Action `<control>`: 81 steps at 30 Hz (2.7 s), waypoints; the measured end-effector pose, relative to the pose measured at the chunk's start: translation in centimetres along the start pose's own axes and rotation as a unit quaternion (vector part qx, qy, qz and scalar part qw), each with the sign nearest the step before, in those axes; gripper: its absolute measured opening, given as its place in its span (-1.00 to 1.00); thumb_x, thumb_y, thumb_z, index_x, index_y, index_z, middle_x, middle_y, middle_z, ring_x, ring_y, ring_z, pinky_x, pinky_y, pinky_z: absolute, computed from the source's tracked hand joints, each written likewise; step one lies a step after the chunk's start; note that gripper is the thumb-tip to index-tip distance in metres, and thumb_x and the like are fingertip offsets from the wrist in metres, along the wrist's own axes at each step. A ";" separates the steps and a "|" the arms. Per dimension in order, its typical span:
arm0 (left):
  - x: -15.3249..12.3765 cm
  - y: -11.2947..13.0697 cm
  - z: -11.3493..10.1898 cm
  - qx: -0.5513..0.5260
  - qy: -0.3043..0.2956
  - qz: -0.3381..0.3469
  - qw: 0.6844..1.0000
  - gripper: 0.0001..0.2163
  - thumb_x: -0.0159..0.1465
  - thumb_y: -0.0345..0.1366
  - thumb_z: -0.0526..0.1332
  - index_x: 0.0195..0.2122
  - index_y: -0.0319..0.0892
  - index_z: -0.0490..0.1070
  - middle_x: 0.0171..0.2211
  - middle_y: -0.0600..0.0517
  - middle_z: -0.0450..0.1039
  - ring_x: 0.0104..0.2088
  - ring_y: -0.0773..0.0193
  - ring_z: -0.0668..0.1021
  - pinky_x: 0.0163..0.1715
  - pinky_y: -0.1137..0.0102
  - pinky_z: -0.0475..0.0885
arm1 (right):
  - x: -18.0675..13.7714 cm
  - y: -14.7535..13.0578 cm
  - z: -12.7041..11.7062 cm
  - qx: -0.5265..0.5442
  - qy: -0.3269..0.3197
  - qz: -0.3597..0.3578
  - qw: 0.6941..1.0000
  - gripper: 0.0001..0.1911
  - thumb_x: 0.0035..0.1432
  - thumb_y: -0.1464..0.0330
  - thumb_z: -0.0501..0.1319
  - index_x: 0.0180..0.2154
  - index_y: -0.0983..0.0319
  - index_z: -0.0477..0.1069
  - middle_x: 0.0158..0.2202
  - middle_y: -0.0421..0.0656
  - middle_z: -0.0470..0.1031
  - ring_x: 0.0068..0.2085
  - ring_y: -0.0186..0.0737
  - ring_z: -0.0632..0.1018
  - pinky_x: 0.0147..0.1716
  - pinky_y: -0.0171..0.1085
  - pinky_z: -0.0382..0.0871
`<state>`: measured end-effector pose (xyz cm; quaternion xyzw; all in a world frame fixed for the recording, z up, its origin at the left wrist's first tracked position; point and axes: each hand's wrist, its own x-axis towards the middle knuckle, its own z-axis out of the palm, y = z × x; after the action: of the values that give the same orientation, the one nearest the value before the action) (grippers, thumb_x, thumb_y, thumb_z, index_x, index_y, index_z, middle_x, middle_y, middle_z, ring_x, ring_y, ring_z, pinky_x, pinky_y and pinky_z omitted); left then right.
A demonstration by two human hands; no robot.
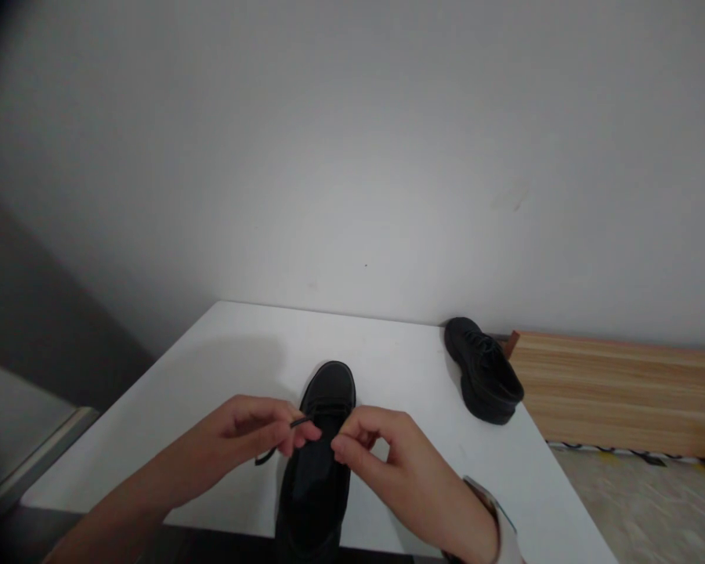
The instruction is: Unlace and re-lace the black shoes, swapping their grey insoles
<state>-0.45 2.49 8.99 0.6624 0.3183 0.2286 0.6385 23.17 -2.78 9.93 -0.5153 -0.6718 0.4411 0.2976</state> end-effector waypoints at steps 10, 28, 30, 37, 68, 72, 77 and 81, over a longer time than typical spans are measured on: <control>1.8 0.5 1.5 0.001 -0.059 0.014 0.998 -0.78 0.29 -0.17 0.25 -0.43 -0.20 0.42 -0.45 0.10 0.37 -0.43 0.35 0.38 -0.40 0.44 0.27 | 0.9 0.4 1.1 0.044 0.083 -0.047 0.994 -0.78 0.31 0.24 0.18 -0.31 0.22 0.49 -0.43 -0.23 0.41 -0.37 -0.31 0.43 -0.36 -0.32 0.31; 1.4 -3.8 -2.2 -0.101 0.230 0.090 0.964 -0.80 0.31 -0.19 0.32 -0.07 -0.05 0.61 -0.30 0.07 0.60 -0.18 0.28 0.54 -0.01 0.39 0.34 | 1.7 5.9 1.6 0.449 0.235 -0.041 0.861 -0.77 0.05 0.15 0.46 -0.33 0.15 0.57 -0.40 -0.24 0.51 -0.43 -0.44 0.41 -0.38 -0.44 0.35; 1.4 -4.4 -2.0 -0.165 0.252 0.104 0.948 -0.70 0.30 -0.18 0.33 0.06 -0.04 0.51 -0.31 0.07 0.60 -0.12 0.26 0.55 0.06 0.36 0.31 | 1.4 6.5 1.5 0.476 0.239 -0.041 0.845 -0.73 0.04 0.13 0.46 -0.35 0.17 0.56 -0.46 -0.26 0.41 -0.42 -0.42 0.38 -0.36 -0.43 0.35; 1.5 -5.3 -1.7 -0.261 0.216 0.097 0.936 -0.67 0.28 -0.13 0.35 0.03 -0.03 0.40 -0.48 0.17 0.52 -0.40 0.32 0.55 -0.18 0.33 0.43 | 0.6 9.1 0.8 0.363 0.222 -0.044 0.904 -0.80 0.07 0.16 0.44 -0.35 0.13 0.59 -0.38 -0.22 0.39 -0.37 -0.34 0.33 -0.41 -0.34 0.26; 0.6 -6.1 0.6 0.560 0.194 0.300 0.748 -0.79 0.44 -0.43 0.09 -0.23 -0.12 0.52 -0.26 -0.04 0.51 -0.19 0.14 0.44 -0.17 0.23 0.28 | 0.2 8.0 2.2 -0.081 0.164 -0.098 0.978 -0.89 0.27 0.36 0.24 -0.29 0.15 0.56 -0.26 -0.14 0.35 -0.24 -0.20 0.45 -0.29 -0.23 0.37; 0.5 -7.0 0.5 0.513 0.143 0.285 0.797 -0.82 0.44 -0.45 0.08 -0.14 -0.20 0.49 -0.34 -0.03 0.49 -0.31 0.19 0.44 -0.32 0.36 0.38 | 0.0 7.7 2.4 -0.122 0.183 -0.115 0.969 -0.86 0.29 0.39 0.23 -0.24 0.13 0.59 -0.30 -0.15 0.32 -0.27 -0.19 0.44 -0.30 -0.23 0.38; 0.4 -6.7 1.2 0.482 0.142 0.242 0.830 -0.81 0.44 -0.48 0.04 -0.16 -0.20 0.44 -0.35 -0.02 0.52 -0.33 0.19 0.50 -0.31 0.35 0.45 | -0.5 7.3 2.7 -0.130 0.149 -0.110 0.974 -0.81 0.34 0.42 0.14 -0.16 0.15 0.55 -0.27 -0.11 0.42 -0.25 -0.17 0.50 -0.28 -0.23 0.41; 0.2 -5.3 2.3 0.498 0.125 0.168 0.842 -0.79 0.40 -0.46 0.12 0.01 -0.17 0.40 -0.28 -0.03 0.54 -0.29 0.16 0.56 -0.29 0.33 0.48 | -1.0 6.8 3.1 -0.143 0.115 -0.092 0.979 -0.73 0.40 0.39 0.06 0.04 0.15 0.44 -0.21 -0.09 0.47 -0.21 -0.16 0.53 -0.19 -0.17 0.44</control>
<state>0.65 0.94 3.55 0.9002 0.3502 0.2242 0.1296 23.69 -4.12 2.55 -0.5355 -0.7339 0.2492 0.3355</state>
